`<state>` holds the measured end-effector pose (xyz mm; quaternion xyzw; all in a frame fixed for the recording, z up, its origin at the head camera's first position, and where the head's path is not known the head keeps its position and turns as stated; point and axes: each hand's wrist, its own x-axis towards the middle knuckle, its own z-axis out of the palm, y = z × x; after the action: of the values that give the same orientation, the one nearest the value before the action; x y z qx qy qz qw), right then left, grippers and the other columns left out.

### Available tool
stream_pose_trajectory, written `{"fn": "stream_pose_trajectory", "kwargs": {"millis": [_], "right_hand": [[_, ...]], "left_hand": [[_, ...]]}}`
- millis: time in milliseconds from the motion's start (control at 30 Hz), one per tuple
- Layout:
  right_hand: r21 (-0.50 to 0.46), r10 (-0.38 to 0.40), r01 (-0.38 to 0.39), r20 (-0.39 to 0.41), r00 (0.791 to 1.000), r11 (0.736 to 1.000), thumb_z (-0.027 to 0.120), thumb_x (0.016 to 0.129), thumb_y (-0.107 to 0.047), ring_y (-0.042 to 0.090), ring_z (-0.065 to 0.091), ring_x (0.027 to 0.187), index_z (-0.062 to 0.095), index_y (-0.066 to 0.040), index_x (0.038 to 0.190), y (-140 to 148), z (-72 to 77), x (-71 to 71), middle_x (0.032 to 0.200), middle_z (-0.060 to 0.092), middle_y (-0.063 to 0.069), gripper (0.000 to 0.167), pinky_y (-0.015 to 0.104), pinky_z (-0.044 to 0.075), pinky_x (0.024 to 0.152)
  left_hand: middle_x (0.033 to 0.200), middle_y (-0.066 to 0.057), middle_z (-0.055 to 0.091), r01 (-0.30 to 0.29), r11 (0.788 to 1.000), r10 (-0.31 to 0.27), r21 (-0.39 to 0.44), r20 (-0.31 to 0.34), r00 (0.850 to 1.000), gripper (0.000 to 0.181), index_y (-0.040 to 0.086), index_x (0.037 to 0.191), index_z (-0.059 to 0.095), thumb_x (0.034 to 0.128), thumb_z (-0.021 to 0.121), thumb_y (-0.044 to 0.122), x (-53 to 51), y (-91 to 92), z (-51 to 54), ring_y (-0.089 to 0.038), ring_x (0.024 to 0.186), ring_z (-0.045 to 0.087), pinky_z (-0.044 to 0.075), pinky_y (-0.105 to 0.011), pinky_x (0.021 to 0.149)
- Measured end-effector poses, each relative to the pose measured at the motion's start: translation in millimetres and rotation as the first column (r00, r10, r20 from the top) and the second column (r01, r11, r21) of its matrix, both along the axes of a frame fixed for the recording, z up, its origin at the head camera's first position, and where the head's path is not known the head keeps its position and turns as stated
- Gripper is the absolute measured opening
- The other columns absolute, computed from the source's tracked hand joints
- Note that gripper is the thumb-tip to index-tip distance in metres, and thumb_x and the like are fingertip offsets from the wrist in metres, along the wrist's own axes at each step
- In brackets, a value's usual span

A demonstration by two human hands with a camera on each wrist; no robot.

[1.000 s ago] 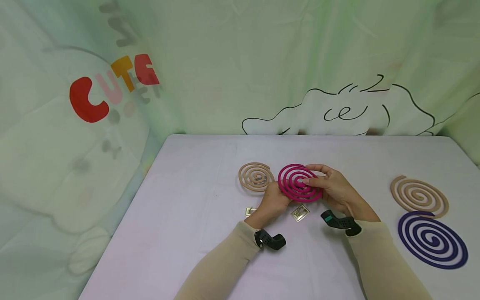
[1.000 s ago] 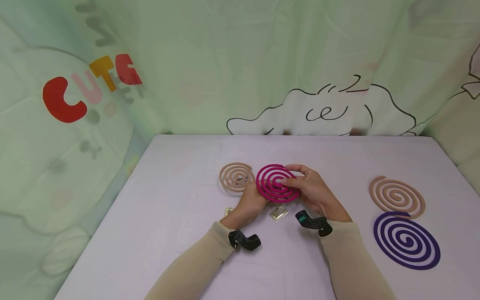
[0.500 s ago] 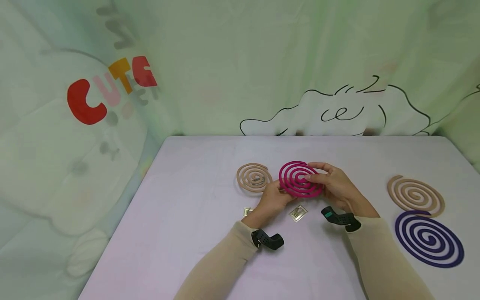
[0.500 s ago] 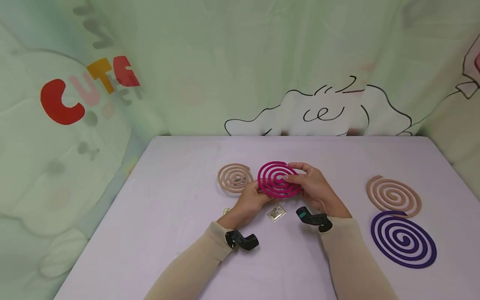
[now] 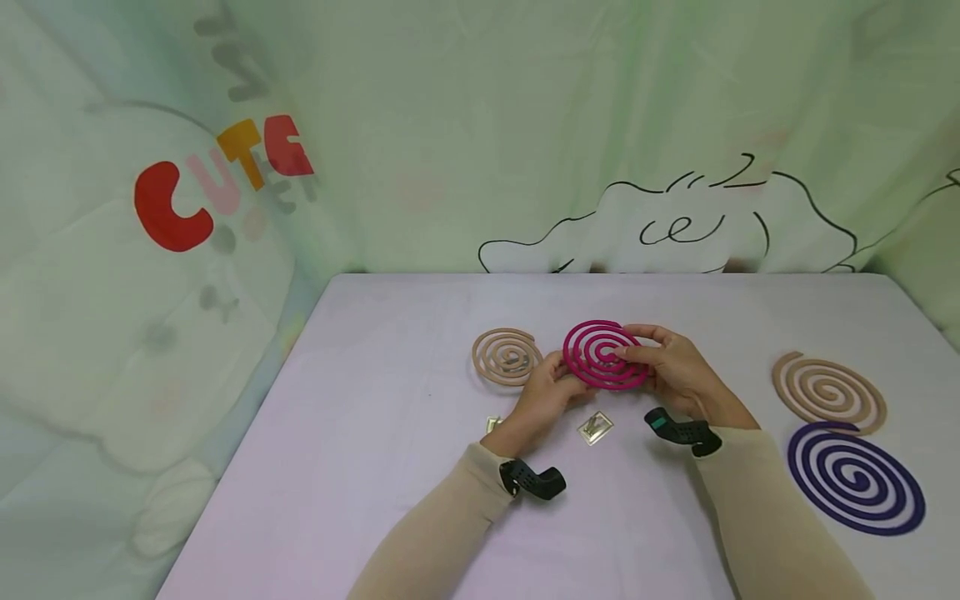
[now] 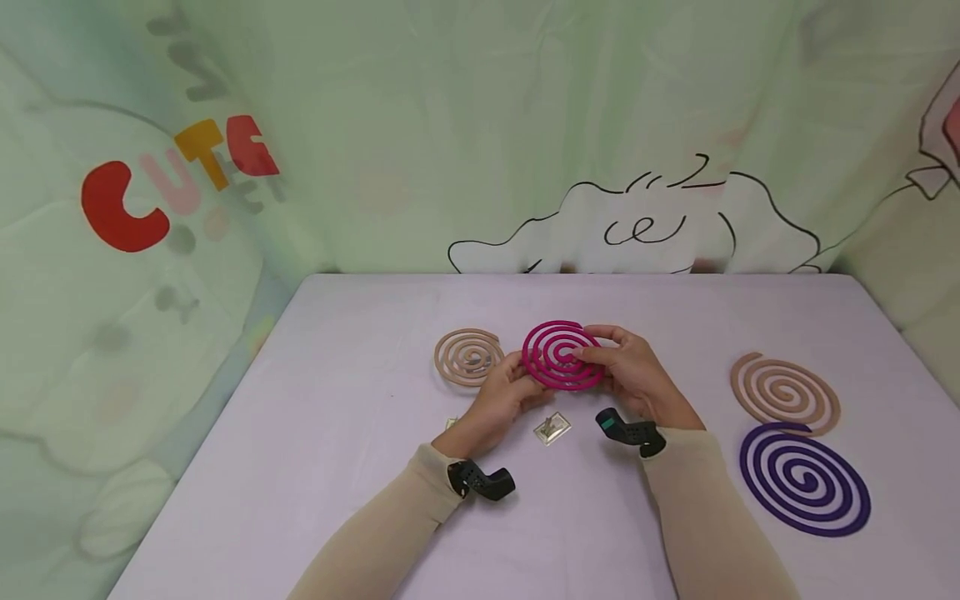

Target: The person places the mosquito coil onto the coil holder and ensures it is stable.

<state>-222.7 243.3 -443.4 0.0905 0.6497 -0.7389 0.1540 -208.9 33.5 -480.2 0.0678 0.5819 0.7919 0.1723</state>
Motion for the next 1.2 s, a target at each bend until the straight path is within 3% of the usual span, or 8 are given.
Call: {"fn": "stream_pose_trajectory", "kwargs": {"millis": [267,600,933,1200], "right_hand": [[0.004,-0.003,0.003,0.009,1.000,1.000,0.078,0.096,-0.019,0.011,0.075,0.087,0.045,-0.012,0.143,4,-3.3,-2.8,0.101,0.074,-0.009,0.057,0.029,0.062,0.080],[0.074,0.005,-0.005,0.003,1.000,0.997,0.076,0.098,-0.022,0.011,0.075,0.089,0.034,-0.005,0.157,2,-5.6,-7.9,0.102,0.071,-0.013,0.074,0.031,0.062,0.082],[0.050,-0.001,0.001,0.009,1.000,0.999,0.074,0.099,-0.019,0.013,0.076,0.086,0.041,-0.007,0.147,3,-6.0,-10.2,0.097,0.073,-0.012,0.060,0.032,0.062,0.080],[0.121,0.001,-0.002,0.009,1.000,0.993,0.073,0.099,-0.020,0.012,0.075,0.088,0.034,-0.003,0.156,1,-6.9,-10.9,0.106,0.069,-0.008,0.071,0.032,0.062,0.083]], "left_hand": [[0.121,-0.017,0.067,-0.042,0.998,0.041,0.042,0.025,0.999,0.056,0.000,0.153,0.039,0.1001,0.054,-0.010,-0.3,-0.7,4.0,-0.018,0.092,0.069,0.059,-0.041,0.095],[0.103,-0.007,0.063,-0.089,0.996,0.089,0.013,0.021,0.996,0.063,0.003,0.156,0.037,0.0983,0.056,-0.015,-3.3,1.7,6.2,-0.013,0.086,0.067,0.061,-0.037,0.088],[0.098,-0.006,0.060,-0.106,0.994,0.107,-0.013,0.017,0.994,0.063,0.002,0.156,0.038,0.0979,0.056,-0.016,-6.2,4.7,5.8,-0.012,0.083,0.065,0.062,-0.037,0.087],[0.096,-0.005,0.058,-0.113,0.993,0.114,-0.025,0.017,0.993,0.064,0.002,0.156,0.038,0.0976,0.057,-0.016,-6.4,5.7,4.0,-0.014,0.082,0.065,0.062,-0.037,0.085]]}}
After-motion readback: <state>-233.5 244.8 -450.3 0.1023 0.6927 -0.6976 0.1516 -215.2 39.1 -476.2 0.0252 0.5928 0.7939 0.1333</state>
